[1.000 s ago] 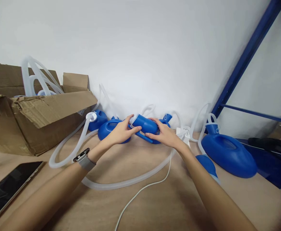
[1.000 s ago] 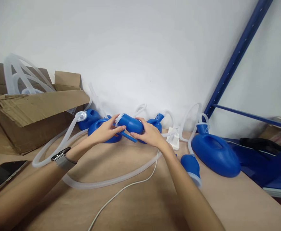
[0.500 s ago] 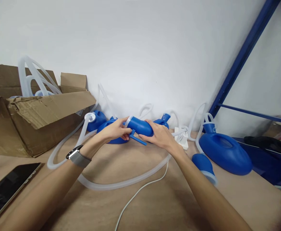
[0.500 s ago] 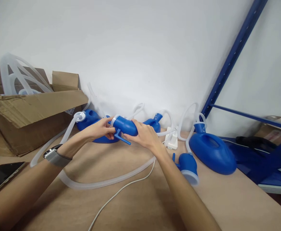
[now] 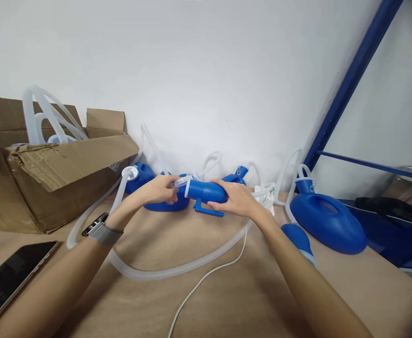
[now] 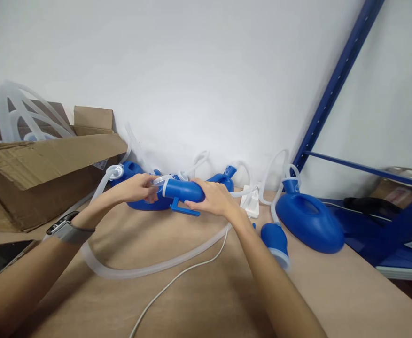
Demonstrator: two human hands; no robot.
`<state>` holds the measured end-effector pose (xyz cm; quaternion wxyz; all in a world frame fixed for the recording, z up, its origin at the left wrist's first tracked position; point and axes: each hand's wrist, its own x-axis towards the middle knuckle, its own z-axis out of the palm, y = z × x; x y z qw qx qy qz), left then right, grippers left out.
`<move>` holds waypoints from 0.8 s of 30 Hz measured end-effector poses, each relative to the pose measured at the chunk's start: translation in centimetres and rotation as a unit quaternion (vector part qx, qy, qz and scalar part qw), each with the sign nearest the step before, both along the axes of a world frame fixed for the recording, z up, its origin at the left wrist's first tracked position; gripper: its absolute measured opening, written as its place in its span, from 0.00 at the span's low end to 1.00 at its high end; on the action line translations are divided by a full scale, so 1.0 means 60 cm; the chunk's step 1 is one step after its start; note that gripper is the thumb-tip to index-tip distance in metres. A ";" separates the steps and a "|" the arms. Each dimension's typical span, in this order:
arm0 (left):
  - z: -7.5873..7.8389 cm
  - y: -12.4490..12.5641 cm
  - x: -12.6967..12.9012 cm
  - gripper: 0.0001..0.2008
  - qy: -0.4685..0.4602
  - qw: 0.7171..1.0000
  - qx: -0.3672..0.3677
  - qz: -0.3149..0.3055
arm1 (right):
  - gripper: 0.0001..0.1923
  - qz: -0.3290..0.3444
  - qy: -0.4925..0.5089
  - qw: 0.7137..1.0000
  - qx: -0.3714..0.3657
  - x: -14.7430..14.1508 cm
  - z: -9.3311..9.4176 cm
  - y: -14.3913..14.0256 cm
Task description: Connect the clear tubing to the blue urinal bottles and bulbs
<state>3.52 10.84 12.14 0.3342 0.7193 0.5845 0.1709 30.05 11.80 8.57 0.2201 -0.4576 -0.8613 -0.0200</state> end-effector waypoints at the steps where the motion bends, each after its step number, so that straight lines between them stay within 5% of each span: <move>1: 0.006 -0.004 -0.001 0.36 0.025 0.999 0.036 0.000 | 0.35 0.005 0.000 1.000 0.004 0.002 0.002 -0.002; 4: 0.025 -0.016 -0.010 0.35 0.110 0.990 0.088 -0.017 | 0.34 0.038 0.007 0.999 -0.002 0.007 0.009 -0.008; 10: 0.032 -0.018 -0.057 0.36 0.302 0.951 -0.061 -0.018 | 0.31 0.070 0.032 0.997 -0.031 0.018 0.023 -0.011; 12: 0.028 -0.019 -0.059 0.38 0.279 0.957 -0.079 -0.030 | 0.32 0.062 0.036 0.997 -0.027 0.019 0.024 -0.011; 16: 0.036 -0.034 -0.031 0.34 0.142 0.987 0.001 -0.070 | 0.34 0.032 0.015 0.999 -0.010 0.012 0.023 -0.012; 24: 0.050 -0.057 0.007 0.32 0.017 0.992 0.090 -0.083 | 0.33 0.050 0.030 0.998 -0.005 0.006 0.029 -0.018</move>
